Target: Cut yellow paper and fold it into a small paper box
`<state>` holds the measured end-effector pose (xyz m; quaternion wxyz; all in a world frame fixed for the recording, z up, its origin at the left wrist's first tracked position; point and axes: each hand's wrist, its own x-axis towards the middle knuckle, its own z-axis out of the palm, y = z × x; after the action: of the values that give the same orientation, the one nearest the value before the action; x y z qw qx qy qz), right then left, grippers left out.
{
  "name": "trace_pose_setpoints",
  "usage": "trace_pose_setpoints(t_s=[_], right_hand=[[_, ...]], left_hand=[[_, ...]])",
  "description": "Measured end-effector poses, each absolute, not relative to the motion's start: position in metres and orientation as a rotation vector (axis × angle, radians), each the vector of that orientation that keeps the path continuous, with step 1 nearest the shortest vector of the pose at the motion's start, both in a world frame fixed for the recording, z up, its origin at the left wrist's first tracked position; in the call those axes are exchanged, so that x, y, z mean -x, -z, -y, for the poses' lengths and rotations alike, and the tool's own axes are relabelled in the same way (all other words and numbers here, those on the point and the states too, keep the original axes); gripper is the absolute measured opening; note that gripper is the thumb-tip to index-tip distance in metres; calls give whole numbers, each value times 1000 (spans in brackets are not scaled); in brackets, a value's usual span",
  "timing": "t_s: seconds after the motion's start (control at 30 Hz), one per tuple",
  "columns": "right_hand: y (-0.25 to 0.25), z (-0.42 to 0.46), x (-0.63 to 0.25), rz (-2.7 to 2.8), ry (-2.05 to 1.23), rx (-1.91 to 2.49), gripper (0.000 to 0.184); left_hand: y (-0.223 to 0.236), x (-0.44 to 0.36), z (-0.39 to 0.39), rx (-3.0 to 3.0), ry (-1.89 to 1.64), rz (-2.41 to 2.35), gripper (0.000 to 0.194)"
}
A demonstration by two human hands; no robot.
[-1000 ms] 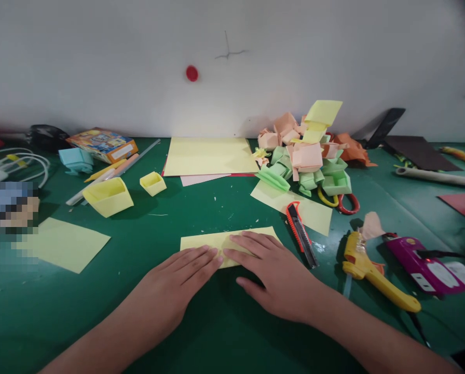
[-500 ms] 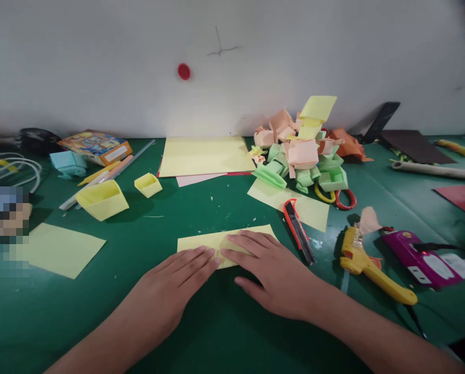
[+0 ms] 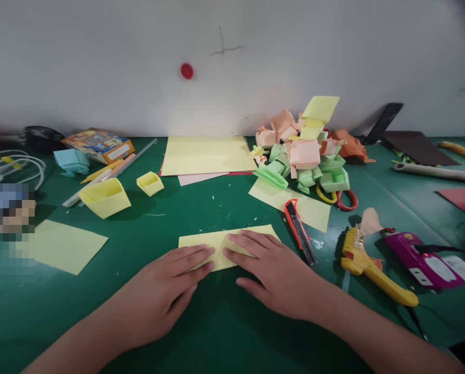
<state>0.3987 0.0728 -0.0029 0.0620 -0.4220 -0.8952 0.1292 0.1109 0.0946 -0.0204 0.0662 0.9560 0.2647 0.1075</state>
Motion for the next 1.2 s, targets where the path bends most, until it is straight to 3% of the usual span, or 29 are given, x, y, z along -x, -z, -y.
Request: trace_pose_setpoints(t_s=[1.2], right_hand=[[2,-74,-403,2715,-471,1280,51]], left_hand=[[13,-78,-113,-2592,-506,-702,29]])
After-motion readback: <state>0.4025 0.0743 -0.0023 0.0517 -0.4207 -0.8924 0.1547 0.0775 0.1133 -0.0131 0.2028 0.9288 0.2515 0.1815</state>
